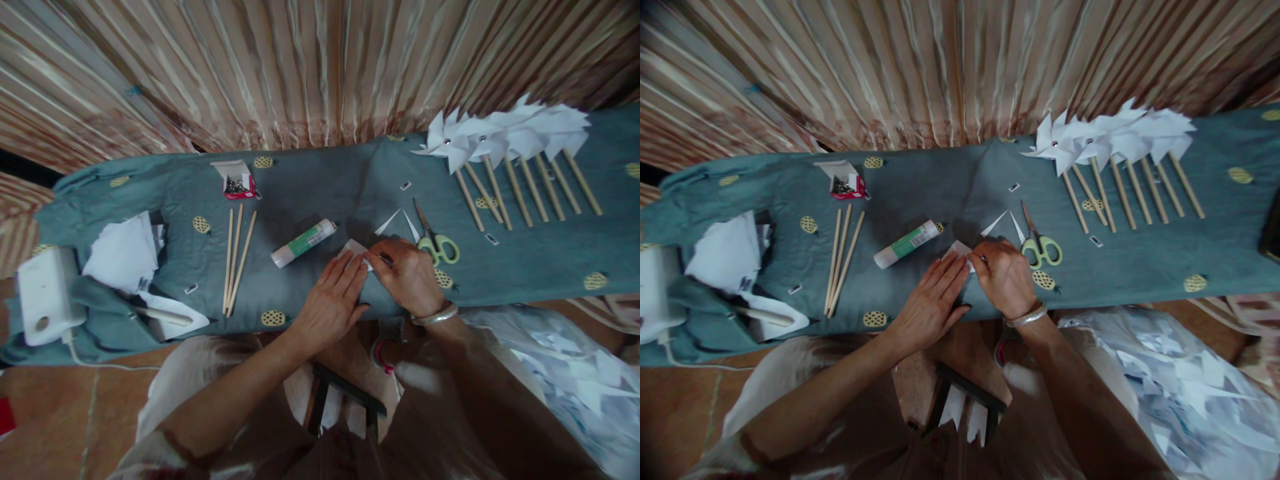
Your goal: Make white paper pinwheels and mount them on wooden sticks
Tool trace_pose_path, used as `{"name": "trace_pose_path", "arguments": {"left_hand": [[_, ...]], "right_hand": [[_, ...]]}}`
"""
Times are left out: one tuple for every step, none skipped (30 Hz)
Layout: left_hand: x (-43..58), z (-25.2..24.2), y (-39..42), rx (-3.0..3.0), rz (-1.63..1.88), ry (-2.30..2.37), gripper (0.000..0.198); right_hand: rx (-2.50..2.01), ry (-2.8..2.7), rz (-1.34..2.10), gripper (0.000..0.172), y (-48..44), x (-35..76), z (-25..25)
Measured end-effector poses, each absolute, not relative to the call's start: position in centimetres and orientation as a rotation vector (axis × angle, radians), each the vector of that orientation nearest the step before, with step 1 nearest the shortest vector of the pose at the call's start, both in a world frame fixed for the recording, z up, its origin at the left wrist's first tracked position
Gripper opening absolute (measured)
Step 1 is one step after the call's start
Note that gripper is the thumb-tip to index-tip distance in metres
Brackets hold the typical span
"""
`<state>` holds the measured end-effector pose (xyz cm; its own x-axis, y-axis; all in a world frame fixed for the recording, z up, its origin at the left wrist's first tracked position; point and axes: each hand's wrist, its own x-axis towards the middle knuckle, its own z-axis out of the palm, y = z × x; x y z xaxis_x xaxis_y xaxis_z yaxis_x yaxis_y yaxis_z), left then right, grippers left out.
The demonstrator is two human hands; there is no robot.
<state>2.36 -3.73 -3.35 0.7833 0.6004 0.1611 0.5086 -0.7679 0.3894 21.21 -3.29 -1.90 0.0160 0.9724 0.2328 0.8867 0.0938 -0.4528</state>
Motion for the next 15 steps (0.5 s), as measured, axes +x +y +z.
{"name": "trace_pose_path", "arguments": {"left_hand": [[2.37, -3.33, -3.75, 2.649, 0.393, 0.852, 0.067], [2.38, -3.32, -3.76, 2.646, 0.388, 0.853, 0.067], [2.37, -3.32, -3.77, 2.642, 0.384, 0.853, 0.067], [2.37, -3.33, -3.78, 2.637, 0.384, 0.853, 0.067], [2.36, -3.34, -3.78, 2.634, 0.383, 0.852, 0.067], [2.35, -3.36, -3.77, 2.633, 0.385, 0.851, 0.067], [2.34, -3.38, -3.77, 2.634, 0.386, 0.850, 0.067], [2.33, -3.40, -3.76, 2.637, 0.387, 0.850, 0.067], [2.33, -3.42, -3.75, 2.640, 0.389, 0.850, 0.067], [2.34, -3.44, -3.74, 2.641, 0.389, 0.849, 0.068], [2.35, -3.45, -3.73, 2.642, 0.389, 0.848, 0.068], [2.36, -3.46, -3.72, 2.643, 0.390, 0.849, 0.068], [2.38, -3.47, -3.72, 2.643, 0.389, 0.850, 0.068], [2.39, -3.49, -3.72, 2.642, 0.387, 0.851, 0.068], [2.39, -3.50, -3.72, 2.641, 0.385, 0.852, 0.068]], "right_hand": [[-1.805, -1.904, 0.234, 0.025, -3.28, 21.19, -1.89], [-1.797, -1.909, 0.234, 0.025, -3.27, 21.18, -1.89], [-1.795, -1.912, 0.233, 0.025, -3.26, 21.16, -1.88], [-1.798, -1.912, 0.231, 0.024, -3.25, 21.13, -1.87], [-1.805, -1.911, 0.228, 0.024, -3.24, 21.11, -1.86], [-1.813, -1.910, 0.223, 0.024, -3.23, 21.08, -1.85], [-1.821, -1.909, 0.216, 0.024, -3.23, 21.06, -1.84], [-1.830, -1.909, 0.209, 0.024, -3.22, 21.03, -1.84], [-1.837, -1.911, 0.202, 0.024, -3.21, 21.01, -1.83], [-1.844, -1.913, 0.195, 0.024, -3.20, 20.98, -1.83], [-1.850, -1.915, 0.188, 0.024, -3.18, 20.96, -1.83], [-1.854, -1.920, 0.183, 0.024, -3.16, 20.95, -1.82], [-1.856, -1.925, 0.178, 0.024, -3.14, 20.94, -1.82], [-1.857, -1.930, 0.174, 0.025, -3.12, 20.92, -1.81], [-1.856, -1.933, 0.168, 0.026, -3.11, 20.91, -1.80]]}}
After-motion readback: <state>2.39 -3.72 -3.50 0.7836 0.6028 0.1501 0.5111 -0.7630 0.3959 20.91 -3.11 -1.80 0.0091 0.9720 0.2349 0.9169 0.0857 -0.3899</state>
